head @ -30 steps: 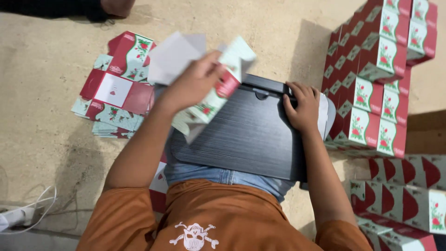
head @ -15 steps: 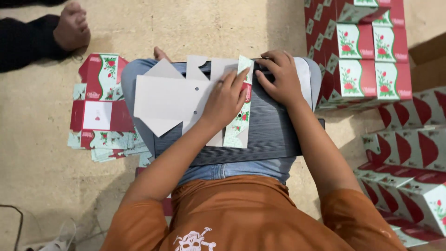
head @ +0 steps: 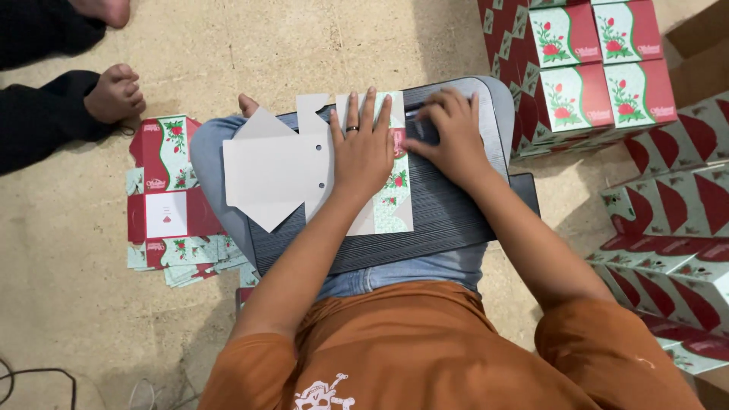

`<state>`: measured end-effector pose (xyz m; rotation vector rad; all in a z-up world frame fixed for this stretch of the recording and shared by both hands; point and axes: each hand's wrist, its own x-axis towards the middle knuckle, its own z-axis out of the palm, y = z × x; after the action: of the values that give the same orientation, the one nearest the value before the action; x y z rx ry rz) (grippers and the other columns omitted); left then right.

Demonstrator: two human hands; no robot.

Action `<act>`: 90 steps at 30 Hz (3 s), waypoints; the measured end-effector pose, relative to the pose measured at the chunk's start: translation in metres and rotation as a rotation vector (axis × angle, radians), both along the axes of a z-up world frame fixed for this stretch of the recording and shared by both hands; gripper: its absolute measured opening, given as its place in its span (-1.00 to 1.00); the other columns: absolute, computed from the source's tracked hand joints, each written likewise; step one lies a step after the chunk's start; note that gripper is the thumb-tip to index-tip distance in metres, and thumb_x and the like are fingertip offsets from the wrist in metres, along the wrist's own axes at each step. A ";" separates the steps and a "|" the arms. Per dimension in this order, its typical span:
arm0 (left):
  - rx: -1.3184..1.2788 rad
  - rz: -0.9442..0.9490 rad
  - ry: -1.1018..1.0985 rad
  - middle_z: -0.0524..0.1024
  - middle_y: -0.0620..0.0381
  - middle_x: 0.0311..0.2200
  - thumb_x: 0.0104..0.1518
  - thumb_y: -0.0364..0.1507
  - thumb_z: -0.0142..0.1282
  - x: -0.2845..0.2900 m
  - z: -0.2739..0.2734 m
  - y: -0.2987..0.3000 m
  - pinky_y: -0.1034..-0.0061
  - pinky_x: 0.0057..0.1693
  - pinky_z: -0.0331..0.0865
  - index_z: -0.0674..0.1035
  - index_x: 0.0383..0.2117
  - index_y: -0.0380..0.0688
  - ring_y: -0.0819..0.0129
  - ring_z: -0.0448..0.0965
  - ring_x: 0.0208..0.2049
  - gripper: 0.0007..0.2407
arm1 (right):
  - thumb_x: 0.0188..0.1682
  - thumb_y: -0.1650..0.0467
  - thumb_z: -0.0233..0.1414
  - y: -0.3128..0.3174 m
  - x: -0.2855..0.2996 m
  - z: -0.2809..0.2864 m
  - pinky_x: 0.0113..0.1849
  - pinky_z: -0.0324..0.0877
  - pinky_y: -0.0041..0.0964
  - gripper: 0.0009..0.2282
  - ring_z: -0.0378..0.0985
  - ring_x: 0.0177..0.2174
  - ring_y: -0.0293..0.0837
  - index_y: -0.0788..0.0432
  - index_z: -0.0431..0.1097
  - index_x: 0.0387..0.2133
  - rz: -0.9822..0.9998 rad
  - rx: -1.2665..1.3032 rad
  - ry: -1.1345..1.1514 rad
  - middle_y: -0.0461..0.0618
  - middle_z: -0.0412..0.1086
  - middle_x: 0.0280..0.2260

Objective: Folding flat cardboard templates into 3D boxes on a lap desk while sitting on the floor.

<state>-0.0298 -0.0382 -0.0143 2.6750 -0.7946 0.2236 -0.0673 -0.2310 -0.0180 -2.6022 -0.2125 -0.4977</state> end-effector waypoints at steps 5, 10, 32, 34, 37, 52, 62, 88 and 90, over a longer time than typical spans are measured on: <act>0.011 0.055 -0.020 0.02 -0.23 0.41 0.34 -0.25 -0.21 0.000 0.002 -0.001 -0.24 0.39 -0.29 0.23 0.38 -0.04 -0.25 -0.12 0.44 -0.53 | -0.25 0.18 0.37 0.024 -0.062 0.006 0.20 -0.19 0.59 -0.62 0.22 0.22 0.16 -0.02 0.39 -0.25 -0.030 -0.021 0.129 -0.03 0.32 0.01; 0.011 0.118 -0.074 0.03 -0.32 0.39 0.31 -0.19 -0.13 0.002 -0.004 -0.003 -0.15 0.42 -0.27 0.17 0.40 -0.14 -0.30 -0.09 0.43 -0.46 | -0.16 0.17 0.32 0.029 -0.075 -0.017 0.22 -0.07 0.41 -0.72 0.32 0.14 0.04 -0.05 0.40 -0.36 -0.077 -0.005 0.095 -0.13 0.36 -0.08; -0.585 -0.281 0.107 0.44 0.05 0.17 0.35 -0.45 -0.16 -0.005 0.000 0.016 0.11 0.43 0.03 0.23 0.32 -0.10 0.09 0.39 0.25 -0.61 | -0.16 0.50 0.03 0.003 0.008 0.048 0.03 0.33 0.18 -0.43 0.45 0.02 0.35 0.20 0.27 0.24 0.166 0.545 0.313 0.41 0.40 -0.04; -0.462 -0.322 0.126 0.38 0.11 0.25 0.35 -0.42 -0.13 -0.009 0.007 0.009 0.11 0.46 -0.06 0.16 0.38 -0.03 0.16 0.32 0.31 -0.55 | -0.15 0.53 0.01 -0.016 0.009 0.044 -0.01 0.38 0.09 -0.49 0.51 -0.02 0.24 0.20 0.35 0.18 0.121 0.542 0.349 0.33 0.46 -0.08; -0.263 -0.287 0.099 0.23 -0.11 0.33 0.34 -0.36 -0.06 -0.014 0.011 0.006 0.08 0.46 -0.10 0.01 0.43 -0.11 0.02 0.26 0.34 -0.43 | -0.07 0.56 0.07 -0.021 0.000 0.047 -0.20 0.43 0.00 -0.82 0.57 -0.25 0.17 0.18 0.50 -0.21 0.090 0.450 0.320 0.16 0.49 -0.37; 0.013 -0.124 -0.029 0.24 0.14 0.33 0.23 -0.40 -0.06 -0.017 0.000 0.018 -0.38 0.33 -0.15 0.50 0.20 0.25 0.09 0.14 0.37 -0.62 | -0.07 0.66 -0.15 -0.022 0.001 0.038 -0.05 0.37 0.12 -0.62 0.49 -0.06 0.36 0.25 0.58 -0.09 0.248 0.238 0.199 0.29 0.54 -0.13; -0.082 -0.079 -0.101 0.35 0.14 0.28 0.13 -0.42 -0.01 -0.020 -0.002 0.015 -0.35 0.32 -0.09 0.59 0.10 0.16 0.12 0.26 0.33 -0.63 | -0.05 0.21 0.26 -0.012 0.021 -0.012 -0.11 0.23 0.00 -0.71 0.40 -0.07 0.07 -0.06 0.42 -0.11 -0.124 0.147 0.168 -0.09 0.28 -0.18; -0.188 -0.056 -0.145 0.44 0.09 0.22 0.13 -0.16 0.19 -0.023 0.003 0.010 -0.37 0.30 -0.03 0.63 0.02 0.04 0.07 0.33 0.28 -0.64 | -0.05 0.45 0.20 -0.032 -0.068 0.026 0.11 0.31 0.10 -0.62 0.43 0.10 0.23 0.14 0.39 0.06 0.108 0.091 0.112 0.21 0.40 0.02; -0.167 -0.054 -0.138 0.43 0.10 0.22 0.13 -0.15 0.18 -0.022 0.003 0.010 -0.36 0.31 -0.06 0.63 0.02 0.05 0.07 0.32 0.29 -0.64 | -0.08 0.42 0.22 -0.039 -0.099 0.022 0.10 0.31 0.20 -0.66 0.44 0.08 0.28 0.18 0.42 -0.02 0.244 0.099 0.094 0.22 0.41 -0.01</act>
<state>-0.0520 -0.0283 -0.0115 2.4996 -0.8483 0.4446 -0.1667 -0.2698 0.0039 -2.4526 -0.4555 -0.2914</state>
